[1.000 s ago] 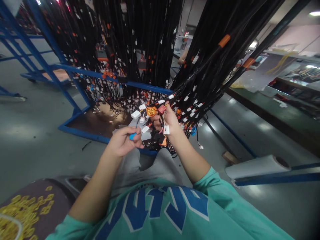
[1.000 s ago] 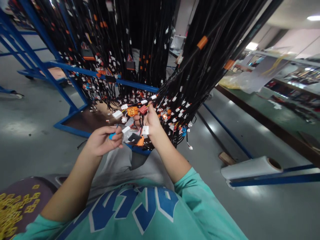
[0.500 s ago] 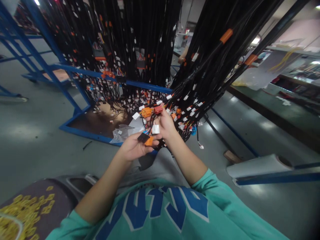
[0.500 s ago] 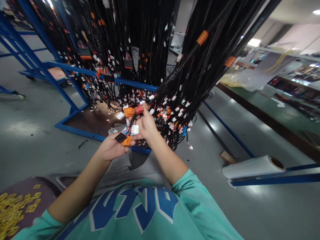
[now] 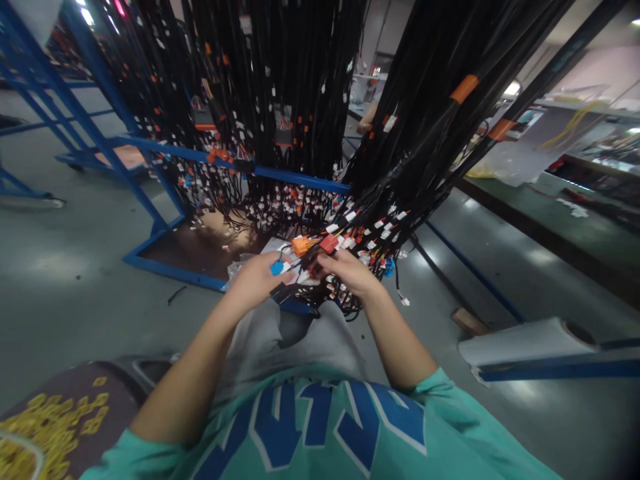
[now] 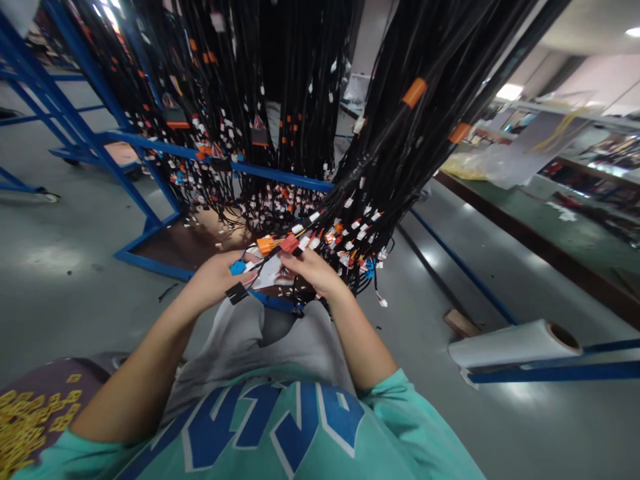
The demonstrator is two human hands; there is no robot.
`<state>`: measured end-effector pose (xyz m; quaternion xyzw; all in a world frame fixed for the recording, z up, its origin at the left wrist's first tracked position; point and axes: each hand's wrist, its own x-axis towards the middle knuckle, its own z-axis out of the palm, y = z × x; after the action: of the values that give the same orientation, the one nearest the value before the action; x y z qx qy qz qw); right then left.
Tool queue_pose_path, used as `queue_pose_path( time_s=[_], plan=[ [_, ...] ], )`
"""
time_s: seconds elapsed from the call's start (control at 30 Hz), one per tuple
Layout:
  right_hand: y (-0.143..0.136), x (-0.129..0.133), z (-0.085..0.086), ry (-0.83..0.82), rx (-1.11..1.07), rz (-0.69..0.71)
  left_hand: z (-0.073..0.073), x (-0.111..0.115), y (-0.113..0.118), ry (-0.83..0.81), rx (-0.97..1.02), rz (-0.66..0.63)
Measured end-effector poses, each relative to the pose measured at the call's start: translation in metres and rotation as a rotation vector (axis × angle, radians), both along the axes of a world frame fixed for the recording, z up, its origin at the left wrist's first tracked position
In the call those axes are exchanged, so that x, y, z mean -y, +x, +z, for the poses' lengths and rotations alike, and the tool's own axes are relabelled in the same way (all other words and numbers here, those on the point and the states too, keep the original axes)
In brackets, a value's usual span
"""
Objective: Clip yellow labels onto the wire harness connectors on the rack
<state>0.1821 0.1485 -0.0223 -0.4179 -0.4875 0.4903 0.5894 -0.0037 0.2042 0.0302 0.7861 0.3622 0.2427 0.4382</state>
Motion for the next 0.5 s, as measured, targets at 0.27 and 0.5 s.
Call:
queue_pose_path(
  time_s=[0.27, 0.5],
  plan=[
    [0.037, 0.064, 0.06, 0.182, 0.444, 0.075, 0.051, -0.008, 0.002, 0.48, -0.399, -0.234],
    [0.017, 0.017, 0.134, 0.539, 0.874, -0.109, 0.117, 0.005, 0.024, 0.707, -0.725, -0.263]
  ],
)
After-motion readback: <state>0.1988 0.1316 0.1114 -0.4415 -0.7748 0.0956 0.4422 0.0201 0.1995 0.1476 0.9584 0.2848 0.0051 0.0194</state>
